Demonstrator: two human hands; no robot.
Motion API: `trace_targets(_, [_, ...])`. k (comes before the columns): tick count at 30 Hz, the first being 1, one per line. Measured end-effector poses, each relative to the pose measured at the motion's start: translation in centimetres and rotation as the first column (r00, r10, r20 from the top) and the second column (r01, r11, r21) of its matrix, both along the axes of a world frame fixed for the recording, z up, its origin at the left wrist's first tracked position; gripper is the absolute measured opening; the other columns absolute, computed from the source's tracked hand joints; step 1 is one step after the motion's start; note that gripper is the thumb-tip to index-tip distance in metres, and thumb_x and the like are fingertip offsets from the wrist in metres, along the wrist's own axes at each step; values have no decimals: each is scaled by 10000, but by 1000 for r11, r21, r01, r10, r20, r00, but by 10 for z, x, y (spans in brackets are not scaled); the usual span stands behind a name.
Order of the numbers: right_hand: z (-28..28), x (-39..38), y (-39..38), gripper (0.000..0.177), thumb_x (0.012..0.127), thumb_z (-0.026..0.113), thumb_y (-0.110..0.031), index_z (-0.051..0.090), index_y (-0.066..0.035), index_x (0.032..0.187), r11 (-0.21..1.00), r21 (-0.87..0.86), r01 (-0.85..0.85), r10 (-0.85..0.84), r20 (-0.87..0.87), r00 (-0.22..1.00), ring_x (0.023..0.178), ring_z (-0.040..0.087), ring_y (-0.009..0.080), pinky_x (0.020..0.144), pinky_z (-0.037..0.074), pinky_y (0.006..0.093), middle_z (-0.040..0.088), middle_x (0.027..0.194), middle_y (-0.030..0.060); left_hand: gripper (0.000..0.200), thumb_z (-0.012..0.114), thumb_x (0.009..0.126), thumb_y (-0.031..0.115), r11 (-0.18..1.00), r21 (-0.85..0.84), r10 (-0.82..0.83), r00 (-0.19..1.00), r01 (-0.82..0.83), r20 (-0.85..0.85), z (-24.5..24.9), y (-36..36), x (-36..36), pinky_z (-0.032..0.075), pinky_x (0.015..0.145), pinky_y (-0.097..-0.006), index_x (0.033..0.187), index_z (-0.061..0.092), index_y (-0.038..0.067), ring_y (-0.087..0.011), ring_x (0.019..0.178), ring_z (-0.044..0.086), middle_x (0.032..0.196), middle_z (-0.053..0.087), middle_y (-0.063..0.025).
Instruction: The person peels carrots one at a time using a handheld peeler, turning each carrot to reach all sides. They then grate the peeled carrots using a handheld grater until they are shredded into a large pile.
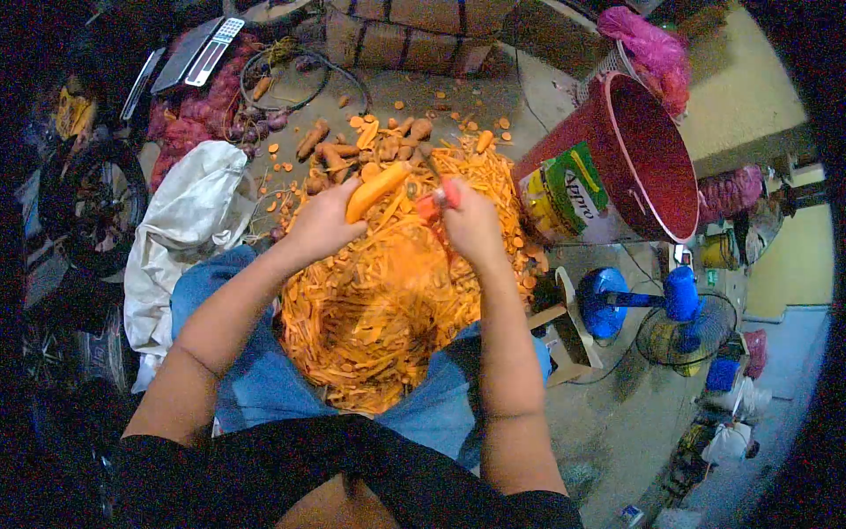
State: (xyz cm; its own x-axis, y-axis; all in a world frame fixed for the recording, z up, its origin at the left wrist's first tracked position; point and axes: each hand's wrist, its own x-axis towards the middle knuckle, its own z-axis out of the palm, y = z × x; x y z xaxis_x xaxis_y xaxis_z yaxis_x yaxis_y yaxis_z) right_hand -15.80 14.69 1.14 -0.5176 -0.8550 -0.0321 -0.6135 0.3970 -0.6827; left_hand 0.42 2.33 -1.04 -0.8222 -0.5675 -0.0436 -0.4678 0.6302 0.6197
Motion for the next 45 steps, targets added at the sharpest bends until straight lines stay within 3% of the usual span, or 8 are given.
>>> trace_targets(2, [5, 16, -2, 175, 765, 451, -202, 471, -29, 782, 998, 55, -11, -4, 266, 964, 562, 470, 180, 538, 373, 282, 483, 595, 97, 305, 561, 608, 177, 1000, -21, -12, 1000, 11, -20, 0, -1, 0, 411, 596, -394, 840, 416, 43, -315, 702, 516, 729, 525, -162])
trace_targets(6, [-19, 18, -3, 184, 769, 438, -207, 472, -26, 776, 984, 163, -65, 69, -13, 998, 607, 474, 321, 565, 368, 354, 487, 625, 162, 306, 566, 598, 175, 997, -69, -31, 999, 32, 12, 11, 6, 1, 415, 579, -386, 842, 423, 59, -298, 684, 523, 705, 529, -135])
trace_targets(13, [-105, -23, 2, 184, 745, 499, -191, 497, -18, 809, 964, 236, 124, -198, 323, 926, 598, 523, 155, 479, 389, 257, 549, 687, 97, 251, 565, 593, 156, 937, -273, -290, 922, 219, -257, 35, 19, 13, 415, 566, -363, 792, 457, 48, -298, 650, 517, 695, 532, -122])
trace_targets(15, [-92, -8, 5, 225, 750, 513, -168, 486, -17, 916, 994, -109, -2, 54, 481, 875, 575, 503, 112, 476, 400, 216, 545, 761, 31, 280, 556, 597, 132, 953, 207, -169, 953, 223, -252, 41, 16, 16, 422, 607, -320, 850, 479, 38, -275, 676, 528, 730, 542, -120])
trace_targets(18, [-110, 11, -19, 146, 761, 454, -176, 516, -52, 806, 964, 266, -11, -165, 631, 758, 552, 485, 120, 529, 406, 256, 531, 624, 31, 365, 549, 602, 103, 925, 338, -26, 915, 175, -404, 20, 8, 14, 413, 661, -278, 952, 468, 39, -221, 735, 537, 778, 541, -119])
trace_targets(24, [-74, 61, -39, 187, 828, 367, -200, 496, -66, 846, 974, 30, 225, -123, 903, 412, 567, 466, 109, 525, 396, 260, 501, 655, 13, 504, 571, 595, 68, 785, 585, 120, 877, 204, -466, 13, -4, 11, 372, 771, -271, 1066, 395, 41, -149, 863, 474, 931, 487, -57])
trace_targets(41, [-82, 44, -31, 165, 760, 385, -44, 535, -13, 821, 991, 89, 97, -132, 698, 704, 509, 511, 123, 425, 397, 238, 541, 659, 67, 552, 513, 671, -10, 966, 178, -14, 725, 188, -689, 16, -6, 7, 388, 627, -235, 1118, 234, 152, -112, 684, 444, 931, 380, -57])
trace_targets(45, [-105, 49, -29, 173, 753, 390, -40, 525, -11, 859, 997, 32, -74, 46, 523, 851, 597, 530, 139, 498, 423, 262, 551, 715, 62, 484, 498, 663, 9, 880, 391, 72, 739, 268, -670, 10, -4, 8, 353, 767, -306, 1086, 290, 120, -188, 886, 440, 1026, 398, -85])
